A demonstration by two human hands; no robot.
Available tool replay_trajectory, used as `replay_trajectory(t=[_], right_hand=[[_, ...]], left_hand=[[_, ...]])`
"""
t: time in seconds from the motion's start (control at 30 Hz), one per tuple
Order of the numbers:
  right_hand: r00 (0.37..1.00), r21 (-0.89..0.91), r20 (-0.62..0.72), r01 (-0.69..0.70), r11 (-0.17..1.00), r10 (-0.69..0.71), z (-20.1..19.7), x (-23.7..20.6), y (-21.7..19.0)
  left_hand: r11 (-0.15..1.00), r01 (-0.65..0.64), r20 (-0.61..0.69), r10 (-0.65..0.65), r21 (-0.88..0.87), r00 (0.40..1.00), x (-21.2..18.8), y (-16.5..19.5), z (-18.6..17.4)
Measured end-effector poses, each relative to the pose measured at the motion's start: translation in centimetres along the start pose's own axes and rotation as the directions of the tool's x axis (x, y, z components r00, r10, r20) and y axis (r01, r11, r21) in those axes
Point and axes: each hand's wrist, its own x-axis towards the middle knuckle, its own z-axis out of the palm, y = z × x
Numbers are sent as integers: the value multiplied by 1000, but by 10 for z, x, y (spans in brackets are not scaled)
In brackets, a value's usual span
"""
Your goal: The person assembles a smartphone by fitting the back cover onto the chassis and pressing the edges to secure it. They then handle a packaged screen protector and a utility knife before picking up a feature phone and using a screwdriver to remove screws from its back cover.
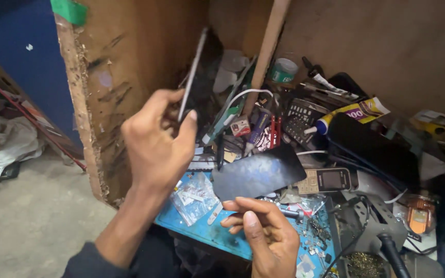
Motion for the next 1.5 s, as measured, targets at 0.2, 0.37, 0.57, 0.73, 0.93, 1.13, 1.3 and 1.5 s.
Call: replay_trajectory(t=[0.2, 0.37, 0.57, 0.73, 0.93, 1.13, 1.3, 1.5], right_hand=[[1000, 36, -28, -9, 999, 10, -1, 1, 8], [999, 19, -18, -30, 999, 30, -3, 0, 9], [999, 23, -25, -31, 999, 31, -3, 1, 9], [998, 33, -38, -47, 998, 48, -1, 1, 7], [996, 20, -45, -76, 997, 77, -1, 1, 5], [997, 16, -31, -68, 998, 68, -1, 2, 3], [997, 21, -28, -67, 998, 68, -1, 2, 0], [996, 13, -35, -81, 997, 82, -2, 1, -4]], left_hand=[[999, 45, 98, -45, 2, 994, 24, -20, 20], [998, 41, 126, -48, 56, 991, 28, -32, 32], [988, 71, 174, -94, 137, 980, 29, -44, 44], [993, -96, 171, 84, 63, 982, 27, -58, 52], [992, -14, 198, -12, 127, 980, 27, -66, 58], [996, -67, 210, 54, 53, 976, 28, -66, 54], [972, -232, 135, 225, 36, 965, 25, -59, 48], [997, 62, 82, -66, 48, 994, 7, -34, 40]])
